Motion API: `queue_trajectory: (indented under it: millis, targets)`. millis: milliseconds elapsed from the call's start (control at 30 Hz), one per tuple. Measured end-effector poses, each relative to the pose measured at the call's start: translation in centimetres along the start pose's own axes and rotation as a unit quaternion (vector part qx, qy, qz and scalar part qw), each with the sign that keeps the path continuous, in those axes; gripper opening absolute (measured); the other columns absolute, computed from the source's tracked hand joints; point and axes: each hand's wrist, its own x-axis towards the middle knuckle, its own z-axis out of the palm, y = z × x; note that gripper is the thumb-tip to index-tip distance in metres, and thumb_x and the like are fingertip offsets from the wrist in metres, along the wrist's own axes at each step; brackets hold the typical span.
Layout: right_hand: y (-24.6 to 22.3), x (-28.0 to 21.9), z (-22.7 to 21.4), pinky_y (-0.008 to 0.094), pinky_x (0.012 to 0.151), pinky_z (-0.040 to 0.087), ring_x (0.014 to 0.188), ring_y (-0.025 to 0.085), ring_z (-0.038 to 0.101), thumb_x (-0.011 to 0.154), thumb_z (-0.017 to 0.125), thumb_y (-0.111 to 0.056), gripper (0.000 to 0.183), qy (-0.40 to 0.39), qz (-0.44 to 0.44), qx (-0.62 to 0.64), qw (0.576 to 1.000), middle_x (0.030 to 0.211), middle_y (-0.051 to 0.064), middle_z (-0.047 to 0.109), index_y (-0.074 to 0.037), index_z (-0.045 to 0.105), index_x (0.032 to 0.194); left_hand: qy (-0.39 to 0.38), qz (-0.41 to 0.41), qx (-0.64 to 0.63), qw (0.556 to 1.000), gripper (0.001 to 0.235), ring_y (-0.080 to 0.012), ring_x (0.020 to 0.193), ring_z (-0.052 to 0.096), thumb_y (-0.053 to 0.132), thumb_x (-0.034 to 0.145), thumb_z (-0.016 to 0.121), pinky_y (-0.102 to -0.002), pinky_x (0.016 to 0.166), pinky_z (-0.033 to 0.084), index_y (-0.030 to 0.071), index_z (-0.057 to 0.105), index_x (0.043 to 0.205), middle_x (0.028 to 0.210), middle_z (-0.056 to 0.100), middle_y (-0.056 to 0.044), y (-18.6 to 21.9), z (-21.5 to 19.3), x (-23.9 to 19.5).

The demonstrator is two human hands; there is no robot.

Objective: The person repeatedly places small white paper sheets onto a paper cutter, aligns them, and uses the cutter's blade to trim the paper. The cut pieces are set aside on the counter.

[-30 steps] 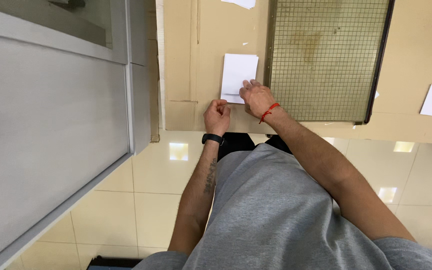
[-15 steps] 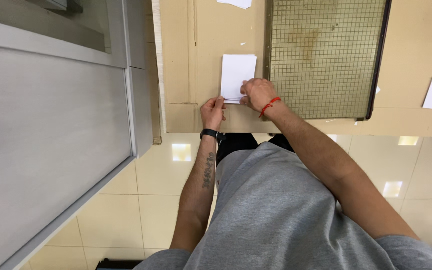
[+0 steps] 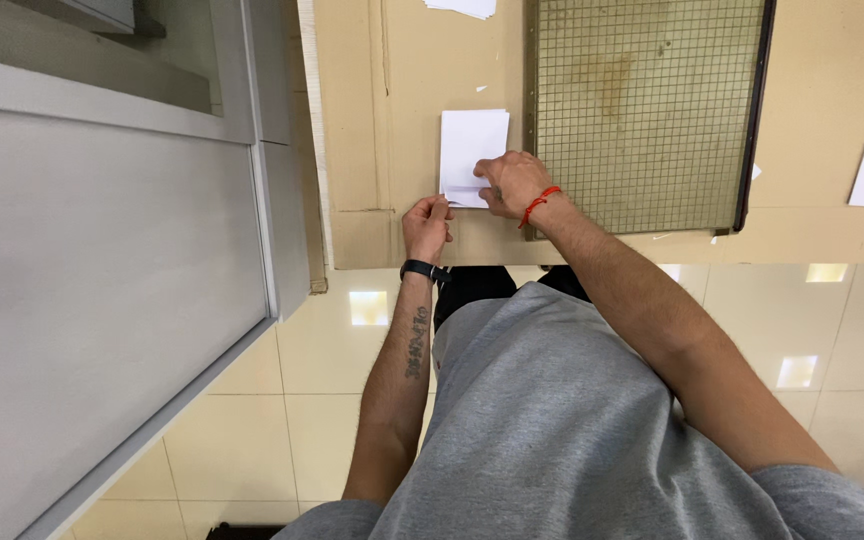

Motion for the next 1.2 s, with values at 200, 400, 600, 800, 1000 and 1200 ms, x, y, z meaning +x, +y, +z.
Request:
queue_trajectory:
  millis: [200,400,600,800,1000,1200]
  targets:
    - [-1.8,-0.9,0.6,0.046,0.073,0.061,0.084,0.038,0.075,0.086,0.065,-0.022,0.028,0.062,0.026,-0.029,0.997,0.081,0.018,0.073,-0.005,0.067,0.107,-0.006,-0.002,-0.002,1.000,0.015,-0.0086,0.047,0.053,0.010,0.093,0.065,-0.021,0.034,0.048,0.000,0.071,0.102,0.066,0.063,-0.010,-0.9,0.1,0.3]
    - [-1.4,-0.3,1.1,0.049,0.093,0.058,0.103,0.038,0.073,0.093,0.073,-0.050,0.059,-0.011,0.069,-0.006,0.998,0.098,0.023,0.074,-0.009,0.064,0.134,-0.003,0.009,0.022,1.000,0.015,-0.0096,0.049,0.054,0.010,0.092,0.065,-0.021,0.034,0.050,0.000,0.073,0.100,0.065,0.063,-0.009,-0.5,0.4,0.2]
    - [-2.3,-0.6,-0.8,0.054,0.089,0.058,0.100,0.043,0.072,0.087,0.080,-0.046,0.059,-0.001,0.061,0.004,0.998,0.096,0.025,0.073,-0.008,0.064,0.129,-0.020,0.011,0.030,0.999,0.016,-0.0074,0.052,0.053,0.012,0.095,0.065,-0.019,0.037,0.050,0.000,0.071,0.103,0.067,0.063,-0.009,0.4,0.6,0.0]
    - [-1.5,-0.1,0.1,0.051,0.085,0.059,0.098,0.045,0.073,0.090,0.079,-0.039,0.050,0.005,0.078,0.012,0.997,0.095,0.026,0.074,-0.010,0.066,0.129,-0.012,0.013,0.037,0.999,0.015,-0.0084,0.050,0.053,0.012,0.094,0.066,-0.020,0.036,0.050,0.001,0.073,0.102,0.067,0.065,-0.011,1.1,0.4,-0.2]
    - [-2.1,-0.5,-0.7,0.053,0.080,0.060,0.091,0.047,0.074,0.093,0.072,-0.030,0.036,0.035,0.050,0.041,0.997,0.090,0.030,0.072,-0.008,0.067,0.121,-0.001,0.010,0.024,1.000,0.017,-0.0079,0.049,0.052,0.012,0.093,0.066,-0.020,0.036,0.048,-0.001,0.072,0.104,0.067,0.062,-0.010,0.1,-0.3,0.2]
    - [-2.0,-0.3,0.5,0.048,0.069,0.062,0.077,0.041,0.074,0.086,0.059,-0.019,0.023,0.066,0.059,0.006,0.996,0.076,0.021,0.071,-0.006,0.066,0.104,0.078,0.103,0.122,0.984,0.027,-0.0180,0.085,0.058,0.010,0.093,0.068,-0.032,0.072,0.053,-0.001,0.066,0.118,0.092,0.061,-0.012,0.4,-1.6,-0.4]
